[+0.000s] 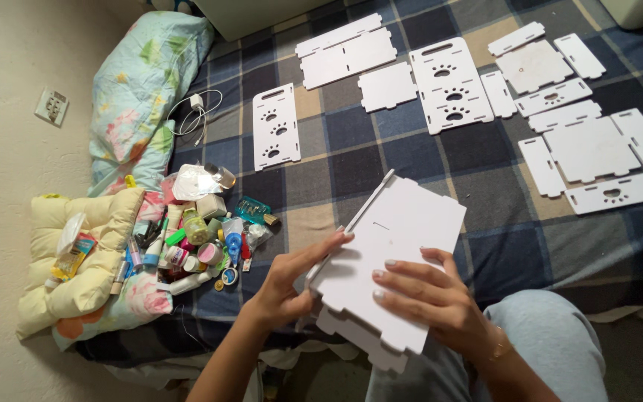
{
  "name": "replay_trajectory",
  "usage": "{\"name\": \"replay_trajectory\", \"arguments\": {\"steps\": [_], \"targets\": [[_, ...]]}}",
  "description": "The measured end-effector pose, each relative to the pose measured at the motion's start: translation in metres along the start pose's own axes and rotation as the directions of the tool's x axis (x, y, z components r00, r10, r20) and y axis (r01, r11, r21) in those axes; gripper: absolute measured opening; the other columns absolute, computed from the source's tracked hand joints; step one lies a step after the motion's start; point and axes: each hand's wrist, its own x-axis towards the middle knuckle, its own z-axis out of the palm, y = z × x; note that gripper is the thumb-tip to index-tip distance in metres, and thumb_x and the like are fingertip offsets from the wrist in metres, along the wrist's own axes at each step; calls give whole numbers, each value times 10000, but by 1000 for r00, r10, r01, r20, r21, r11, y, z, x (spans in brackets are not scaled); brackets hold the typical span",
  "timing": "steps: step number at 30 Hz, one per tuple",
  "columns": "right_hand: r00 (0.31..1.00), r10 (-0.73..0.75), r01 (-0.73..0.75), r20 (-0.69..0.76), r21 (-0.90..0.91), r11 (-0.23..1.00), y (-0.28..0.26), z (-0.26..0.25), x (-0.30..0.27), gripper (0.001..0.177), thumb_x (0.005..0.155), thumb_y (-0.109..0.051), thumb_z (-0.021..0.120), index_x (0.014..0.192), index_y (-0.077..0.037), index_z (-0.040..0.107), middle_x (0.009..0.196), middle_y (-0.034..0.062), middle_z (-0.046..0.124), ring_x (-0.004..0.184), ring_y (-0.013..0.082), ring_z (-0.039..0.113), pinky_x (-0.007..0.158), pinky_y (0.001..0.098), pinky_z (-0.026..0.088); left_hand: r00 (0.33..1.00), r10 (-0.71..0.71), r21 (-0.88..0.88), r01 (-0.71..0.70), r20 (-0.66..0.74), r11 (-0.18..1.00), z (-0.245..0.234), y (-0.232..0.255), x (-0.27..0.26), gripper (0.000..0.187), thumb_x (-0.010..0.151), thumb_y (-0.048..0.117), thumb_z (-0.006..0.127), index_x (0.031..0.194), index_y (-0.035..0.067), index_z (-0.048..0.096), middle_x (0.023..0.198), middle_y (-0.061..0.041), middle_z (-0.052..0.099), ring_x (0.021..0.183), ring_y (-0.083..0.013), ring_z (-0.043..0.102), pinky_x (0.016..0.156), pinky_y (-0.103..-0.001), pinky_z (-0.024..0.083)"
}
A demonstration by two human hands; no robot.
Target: The person assembles a white flat-pack furniture unit by hand, snapping together pre-cut panels with interlocking tabs and slots. They build a small box-like structure with internal dividers, then add a top panel to complete the unit.
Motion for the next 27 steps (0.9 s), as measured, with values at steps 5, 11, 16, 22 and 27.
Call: {"name": "replay_trajectory", "arguments": {"steps": [5,11,16,22,27], "targets": [[996,22,-18,-89,37,999,15,14,-6,270,907,-279,753,1171,-280,696,1331,-68,696,1331,147,596,1151,487,415,997,75,-118,-79,-32,990,4,15,2,957,885,442,676,1635,-21,304,1696,-266,370,1568,-380,432,1294,-481,334],[990,63,-58,-123,41,997,21,14,-11,282,901,-307,758,1167,-253,680,1288,-58,713,1299,159,612,1143,460,412,998,-40,-148,47,53,988,13,37,16,1130,907,680,627,1675,-1,156,1780,-252,183,1675,-397,206,1358,-525,216],[957,113,-67,-269,176,982,35,16,-3,273,988,-318,636,1199,-146,653,1238,55,718,1237,197,674,1044,444,533,985,-82,-158,106,152,982,3,44,43,1236,856,947,318,1682,72,35,1792,-195,36,1659,-403,89,1325,-549,157],[637,635,-274,-437,642,716,66,44,-16,326,1014,-344,606,1267,-139,616,1236,53,699,1167,218,676,968,451,558,989,-7,-291,51,151,955,-38,20,75,1124,914,936,182,1683,120,95,1799,-155,92,1692,-357,93,1396,-563,60],[245,969,-15,34,999,-31,146,75,-67,370,1036,-365,581,1323,-133,586,1235,51,683,1109,236,678,905,457,579,976,-219,-316,209,4,925,-70,-41,42,1092,896,890,209,1636,90,273,1707,-159,308,1591,-357,284,1290,-565,163]]}}
